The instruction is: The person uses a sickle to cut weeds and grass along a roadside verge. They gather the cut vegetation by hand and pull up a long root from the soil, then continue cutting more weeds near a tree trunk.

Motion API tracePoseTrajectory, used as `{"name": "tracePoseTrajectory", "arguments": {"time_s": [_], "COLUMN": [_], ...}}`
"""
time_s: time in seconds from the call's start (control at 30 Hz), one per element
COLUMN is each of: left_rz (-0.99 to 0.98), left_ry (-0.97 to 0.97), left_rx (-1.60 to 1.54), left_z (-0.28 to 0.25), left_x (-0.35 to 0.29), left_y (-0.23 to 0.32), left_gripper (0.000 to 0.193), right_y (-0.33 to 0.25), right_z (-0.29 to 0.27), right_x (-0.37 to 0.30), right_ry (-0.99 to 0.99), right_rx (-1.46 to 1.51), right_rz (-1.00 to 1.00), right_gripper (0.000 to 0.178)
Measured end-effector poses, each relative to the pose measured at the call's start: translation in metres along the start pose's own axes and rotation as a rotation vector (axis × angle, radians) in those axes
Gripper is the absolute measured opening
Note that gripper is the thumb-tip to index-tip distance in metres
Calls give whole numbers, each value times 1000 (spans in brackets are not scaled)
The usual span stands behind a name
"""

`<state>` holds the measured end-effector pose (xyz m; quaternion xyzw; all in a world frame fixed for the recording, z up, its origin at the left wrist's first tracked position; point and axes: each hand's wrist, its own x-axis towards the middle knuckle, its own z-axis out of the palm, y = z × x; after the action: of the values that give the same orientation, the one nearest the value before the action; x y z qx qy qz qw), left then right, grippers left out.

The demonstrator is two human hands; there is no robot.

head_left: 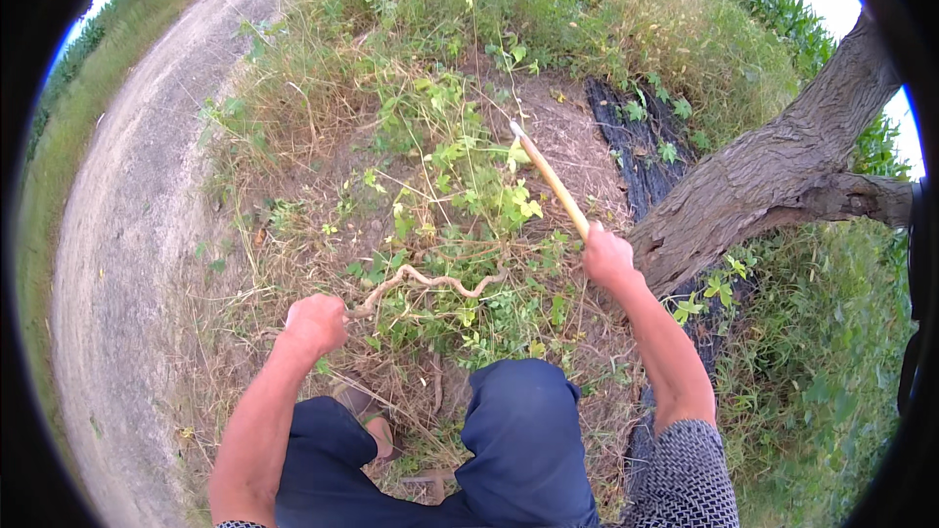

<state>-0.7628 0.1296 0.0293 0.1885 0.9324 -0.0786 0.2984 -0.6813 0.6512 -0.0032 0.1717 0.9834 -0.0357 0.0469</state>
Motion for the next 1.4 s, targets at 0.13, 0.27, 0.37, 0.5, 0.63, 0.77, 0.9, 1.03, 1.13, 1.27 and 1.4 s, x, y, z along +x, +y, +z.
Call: {"name": "tracePoseTrajectory", "arguments": {"time_s": [0.13, 0.27, 0.37, 0.5, 0.63, 0.77, 0.9, 1.03, 1.13, 1.27, 1.4], "left_rz": [33, 55, 87, 57, 96, 101, 133, 162, 174, 168, 127], "left_ry": [24, 49, 70, 60, 101, 109, 62, 75, 81, 77, 80], "left_rx": [1, -5, -36, -10, -42, -40, -7, 47, 39, 15, -24], "left_z": [1, -4, -2, -10, -8, -7, -9, 1, -2, -9, -17], "left_x": [-2, -12, -18, -38, -42, -45, -44, -35, -34, -31, -34], "left_y": [-3, 9, 11, 15, 9, 4, 8, 22, 29, 29, 16], "left_gripper": [24, 27, 28, 27, 25, 25, 25, 26, 26, 25, 25], "right_y": [40, 39, 29, 8, 8, 12, 17, 21, 25, 33, 12], "right_z": [-35, -61, -70, -71, -49, -32, -16, -8, -5, -11, -34], "right_x": [-120, -261, -347, -433, -477, -499, -619, -652, -653, -561, -407], "right_ry": [-45, -69, -142, -168, -230, -220, -269, -244, -195, -97, -46], "right_rx": [-70, 5, 60, 89, 158, 199, 385, 272, 365, 215, 329], "right_rz": [59, 140, 216, 281, 357, 341, 485, 439, 506, 307, 306], "right_gripper": [23, 34, 39, 39, 43, 42, 20, 24, 27, 37, 39]}}
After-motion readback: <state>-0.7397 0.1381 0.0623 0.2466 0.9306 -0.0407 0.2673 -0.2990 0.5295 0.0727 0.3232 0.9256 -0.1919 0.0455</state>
